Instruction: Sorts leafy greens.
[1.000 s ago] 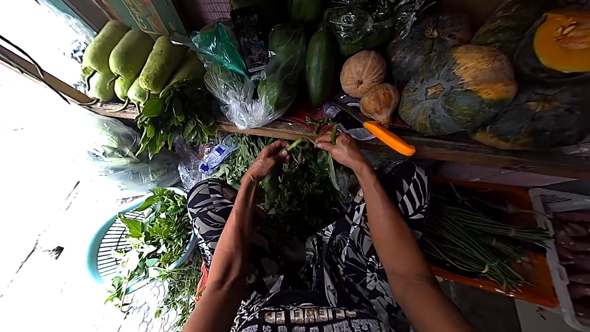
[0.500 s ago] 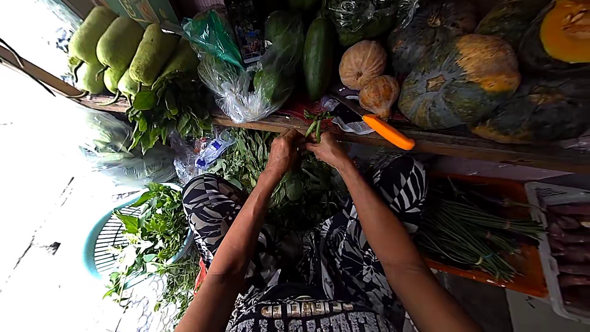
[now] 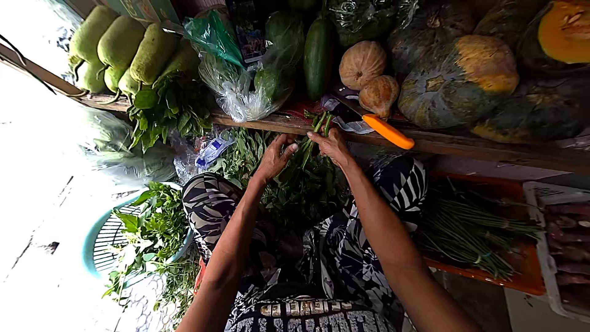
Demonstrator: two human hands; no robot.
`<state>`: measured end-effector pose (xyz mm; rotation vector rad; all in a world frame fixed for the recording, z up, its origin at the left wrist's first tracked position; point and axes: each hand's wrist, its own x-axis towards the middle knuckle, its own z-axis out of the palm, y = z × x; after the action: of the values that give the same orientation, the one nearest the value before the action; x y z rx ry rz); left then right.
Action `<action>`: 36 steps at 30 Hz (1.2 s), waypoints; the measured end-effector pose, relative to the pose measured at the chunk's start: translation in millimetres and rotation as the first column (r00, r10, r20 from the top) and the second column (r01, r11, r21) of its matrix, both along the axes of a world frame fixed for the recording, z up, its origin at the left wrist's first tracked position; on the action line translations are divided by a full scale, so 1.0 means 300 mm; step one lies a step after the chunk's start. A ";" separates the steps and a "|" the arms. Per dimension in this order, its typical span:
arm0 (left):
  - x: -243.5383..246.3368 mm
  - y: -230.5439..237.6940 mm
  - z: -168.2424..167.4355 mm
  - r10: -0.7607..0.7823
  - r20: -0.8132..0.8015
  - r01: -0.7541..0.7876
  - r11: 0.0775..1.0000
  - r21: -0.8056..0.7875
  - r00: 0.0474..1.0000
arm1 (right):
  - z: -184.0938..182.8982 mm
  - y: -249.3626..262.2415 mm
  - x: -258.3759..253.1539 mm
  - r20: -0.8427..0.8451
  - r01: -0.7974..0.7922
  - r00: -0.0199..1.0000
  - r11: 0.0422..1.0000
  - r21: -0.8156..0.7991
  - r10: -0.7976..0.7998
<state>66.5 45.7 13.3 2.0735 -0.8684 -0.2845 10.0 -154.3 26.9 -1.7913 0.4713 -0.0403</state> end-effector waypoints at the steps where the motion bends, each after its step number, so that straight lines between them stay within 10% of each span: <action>1: -0.043 0.011 -0.001 -0.002 -0.097 -0.003 0.999 -0.045 0.995 | -0.004 -0.002 0.003 0.010 0.025 1.000 0.999 0.020 -0.025; 17: -0.149 -0.073 -0.075 0.049 -0.418 -0.159 0.960 -0.233 0.907 | 0.042 0.012 -0.021 0.246 -0.049 0.956 0.738 0.673 -0.162; 28: -0.099 -0.058 -0.081 -0.157 -0.673 -0.133 0.924 -0.359 0.723 | 0.021 -0.011 -0.023 0.345 -0.314 0.935 0.631 0.709 0.078; 36: -0.127 -0.081 -0.092 -0.126 -0.645 -0.042 0.970 -0.239 0.753 | 0.025 0.000 -0.009 0.206 -0.016 0.954 0.647 0.763 -0.219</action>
<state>28.3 21.3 -14.3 1.5474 -0.4755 -0.8393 7.2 -154.4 34.5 -0.8906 0.3086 -0.1535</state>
